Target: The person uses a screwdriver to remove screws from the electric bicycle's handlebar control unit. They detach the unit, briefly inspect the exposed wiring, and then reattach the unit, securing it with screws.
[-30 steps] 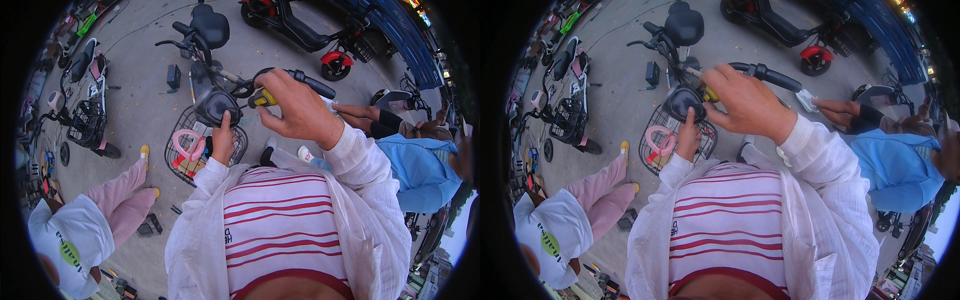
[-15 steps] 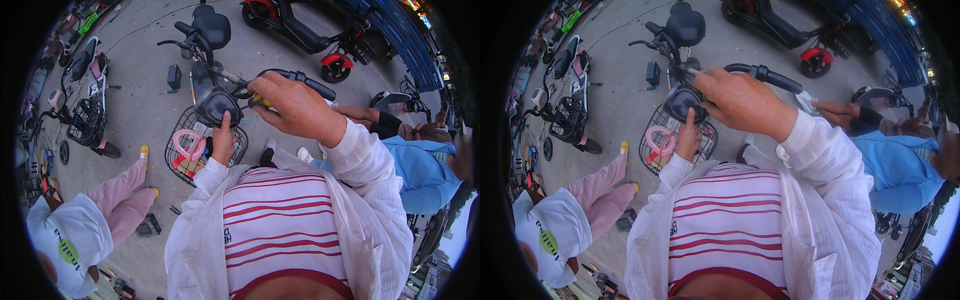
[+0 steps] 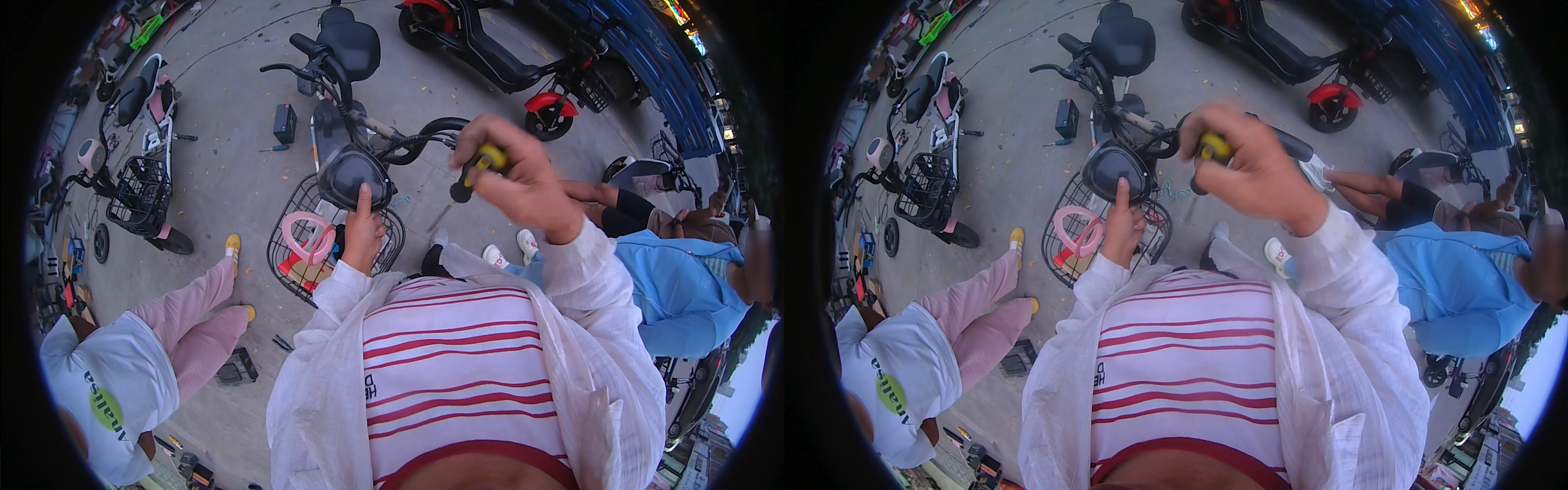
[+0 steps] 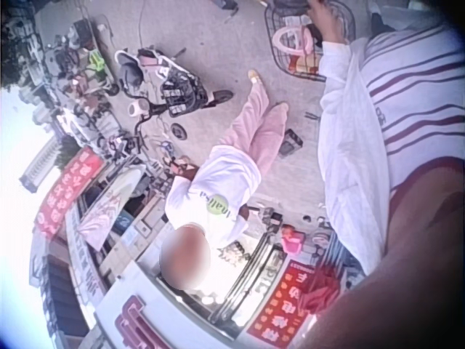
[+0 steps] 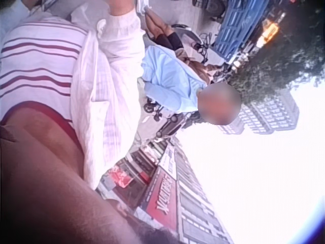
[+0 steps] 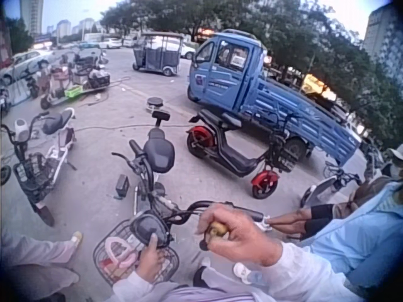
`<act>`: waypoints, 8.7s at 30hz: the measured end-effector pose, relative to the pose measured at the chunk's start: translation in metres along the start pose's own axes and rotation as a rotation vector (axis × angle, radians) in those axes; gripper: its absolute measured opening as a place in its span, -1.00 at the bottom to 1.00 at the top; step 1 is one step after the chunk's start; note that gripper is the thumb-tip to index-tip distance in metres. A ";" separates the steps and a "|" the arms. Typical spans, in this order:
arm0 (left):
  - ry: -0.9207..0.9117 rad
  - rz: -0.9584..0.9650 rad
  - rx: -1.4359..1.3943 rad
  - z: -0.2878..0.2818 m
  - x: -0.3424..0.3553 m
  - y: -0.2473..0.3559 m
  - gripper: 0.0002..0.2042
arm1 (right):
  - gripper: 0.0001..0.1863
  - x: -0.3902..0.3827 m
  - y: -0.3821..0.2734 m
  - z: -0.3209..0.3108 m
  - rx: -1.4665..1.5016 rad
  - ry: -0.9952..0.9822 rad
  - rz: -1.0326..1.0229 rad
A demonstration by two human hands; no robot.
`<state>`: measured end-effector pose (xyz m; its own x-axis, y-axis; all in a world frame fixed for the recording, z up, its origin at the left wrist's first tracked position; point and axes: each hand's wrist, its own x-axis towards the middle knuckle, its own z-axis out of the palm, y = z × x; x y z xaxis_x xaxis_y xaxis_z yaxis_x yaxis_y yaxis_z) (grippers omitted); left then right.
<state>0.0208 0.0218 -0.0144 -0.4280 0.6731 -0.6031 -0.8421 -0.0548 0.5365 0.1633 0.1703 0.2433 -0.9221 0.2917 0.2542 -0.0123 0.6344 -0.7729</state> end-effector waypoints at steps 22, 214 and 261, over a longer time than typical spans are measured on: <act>0.067 0.051 0.129 0.009 -0.003 -0.001 -0.60 | -0.79 -0.001 0.159 0.153 -0.015 0.196 0.641; -0.141 0.265 -0.380 0.009 0.013 -0.021 -0.55 | -0.69 0.043 -0.020 0.020 -0.672 -0.052 -0.153; -0.142 0.249 -0.391 0.005 0.014 -0.021 -0.54 | -0.62 0.045 -0.023 0.017 -0.836 -0.104 -0.022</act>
<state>0.0344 0.0357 -0.0315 -0.6063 0.6969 -0.3831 -0.7914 -0.4817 0.3764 0.1152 0.1570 0.2627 -0.9563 0.2317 0.1781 0.2220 0.9723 -0.0730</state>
